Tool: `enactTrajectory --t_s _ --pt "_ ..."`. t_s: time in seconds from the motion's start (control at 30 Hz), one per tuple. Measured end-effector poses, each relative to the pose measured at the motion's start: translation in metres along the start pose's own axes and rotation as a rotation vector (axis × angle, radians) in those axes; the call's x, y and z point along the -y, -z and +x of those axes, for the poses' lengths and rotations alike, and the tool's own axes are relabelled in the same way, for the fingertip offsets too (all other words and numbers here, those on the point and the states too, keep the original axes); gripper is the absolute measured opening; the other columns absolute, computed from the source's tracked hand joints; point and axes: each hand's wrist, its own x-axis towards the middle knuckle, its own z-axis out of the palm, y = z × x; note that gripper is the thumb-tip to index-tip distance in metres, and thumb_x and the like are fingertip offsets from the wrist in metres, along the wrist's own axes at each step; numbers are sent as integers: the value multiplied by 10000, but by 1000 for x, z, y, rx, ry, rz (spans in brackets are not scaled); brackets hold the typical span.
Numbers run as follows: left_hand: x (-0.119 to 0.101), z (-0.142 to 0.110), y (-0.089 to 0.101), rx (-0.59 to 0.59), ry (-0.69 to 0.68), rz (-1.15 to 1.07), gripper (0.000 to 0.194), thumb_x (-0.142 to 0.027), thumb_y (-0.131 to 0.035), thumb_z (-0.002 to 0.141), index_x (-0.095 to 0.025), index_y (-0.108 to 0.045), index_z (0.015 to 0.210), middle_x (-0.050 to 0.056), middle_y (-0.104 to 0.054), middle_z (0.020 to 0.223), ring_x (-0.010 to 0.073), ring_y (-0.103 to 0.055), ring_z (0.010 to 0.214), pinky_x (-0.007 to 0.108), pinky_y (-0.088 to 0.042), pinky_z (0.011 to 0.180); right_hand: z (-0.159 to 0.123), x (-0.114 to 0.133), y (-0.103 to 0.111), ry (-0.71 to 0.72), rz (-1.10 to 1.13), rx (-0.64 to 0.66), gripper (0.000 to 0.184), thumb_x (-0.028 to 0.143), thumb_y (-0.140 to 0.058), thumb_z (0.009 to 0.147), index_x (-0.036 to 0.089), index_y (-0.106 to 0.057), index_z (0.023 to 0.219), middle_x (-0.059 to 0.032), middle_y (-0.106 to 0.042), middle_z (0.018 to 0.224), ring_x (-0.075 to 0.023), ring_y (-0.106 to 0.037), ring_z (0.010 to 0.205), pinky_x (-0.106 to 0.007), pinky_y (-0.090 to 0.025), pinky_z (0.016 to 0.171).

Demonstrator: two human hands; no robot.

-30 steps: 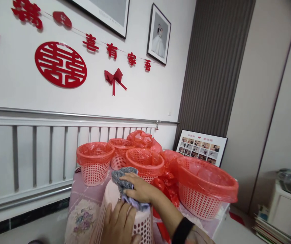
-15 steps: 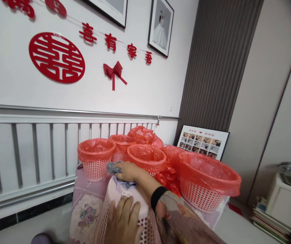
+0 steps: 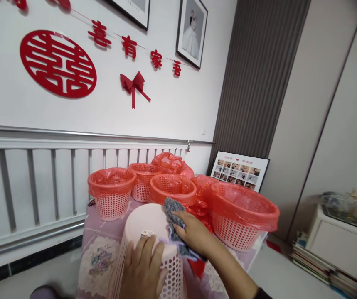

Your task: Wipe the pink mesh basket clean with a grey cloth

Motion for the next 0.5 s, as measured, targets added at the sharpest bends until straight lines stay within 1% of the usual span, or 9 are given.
enactTrajectory --t_s 0.1,0.17,0.23,0.3,0.33,0.37,0.4,0.43,0.5 --pt "2 -3 4 32 -74 45 355 -177 -616 789 -222 -717 1126 76 -796 1140 260 -639 1092 383 -75 1249 -33 16 -2 32 -48 -38 494 259 -574 879 132 -645 1350 -147 -670 1363 -306 -583 1298 -461 -420 1161" --pt "8 -7 7 69 -111 21 456 -169 -624 751 -223 -691 1199 71 -775 1206 260 -638 1140 374 -93 1241 -47 24 -3 53 -77 -47 493 239 -576 873 142 -645 1351 -140 -675 1347 -316 -579 1288 -489 -408 1170" --pt "23 -6 11 157 -89 -129 526 -189 -614 784 -244 -639 1306 48 -732 1313 229 -629 1214 335 -210 1207 -56 29 -4 52 -94 -49 499 230 -579 870 149 -640 1359 -143 -673 1346 -327 -575 1288 -518 -402 1172" --pt "46 5 17 283 135 -392 485 -242 -549 889 -261 -596 1371 39 -662 1426 195 -590 1309 316 -340 1153 -58 29 -4 40 -96 -47 512 240 -585 872 140 -630 1372 -154 -662 1365 -335 -567 1303 -529 -404 1173" --pt "59 14 19 339 358 -542 446 -290 -499 942 -259 -593 1376 52 -614 1482 200 -547 1369 341 -373 1152 -58 29 -5 37 -96 -46 522 243 -588 871 131 -624 1379 -159 -654 1377 -335 -562 1314 -529 -400 1179" --pt "73 24 20 351 613 -671 444 -347 -479 960 -227 -598 1370 84 -568 1525 233 -485 1430 397 -324 1209 -57 28 -5 35 -97 -46 531 243 -587 871 123 -617 1387 -163 -644 1390 -333 -556 1325 -529 -391 1189" --pt "86 35 19 316 834 -798 482 -369 -510 945 -196 -580 1389 106 -512 1570 253 -401 1491 424 -241 1259 -57 27 -7 34 -100 -49 539 242 -584 871 119 -610 1395 -164 -635 1405 -332 -546 1341 -531 -381 1199" --pt "98 45 16 277 996 -947 537 -353 -585 906 -191 -550 1417 103 -446 1617 254 -313 1538 411 -156 1286 -57 27 -9 30 -105 -53 550 243 -579 872 119 -599 1407 -164 -622 1425 -333 -532 1362 -539 -370 1208" --pt "114 59 5 267 1111 -1057 600 -372 -679 840 -192 -560 1399 123 -390 1646 301 -236 1566 453 -90 1293 -60 25 -17 12 -123 -62 568 249 -560 882 126 -573 1437 -165 -585 1474 -345 -493 1409 -568 -350 1218"
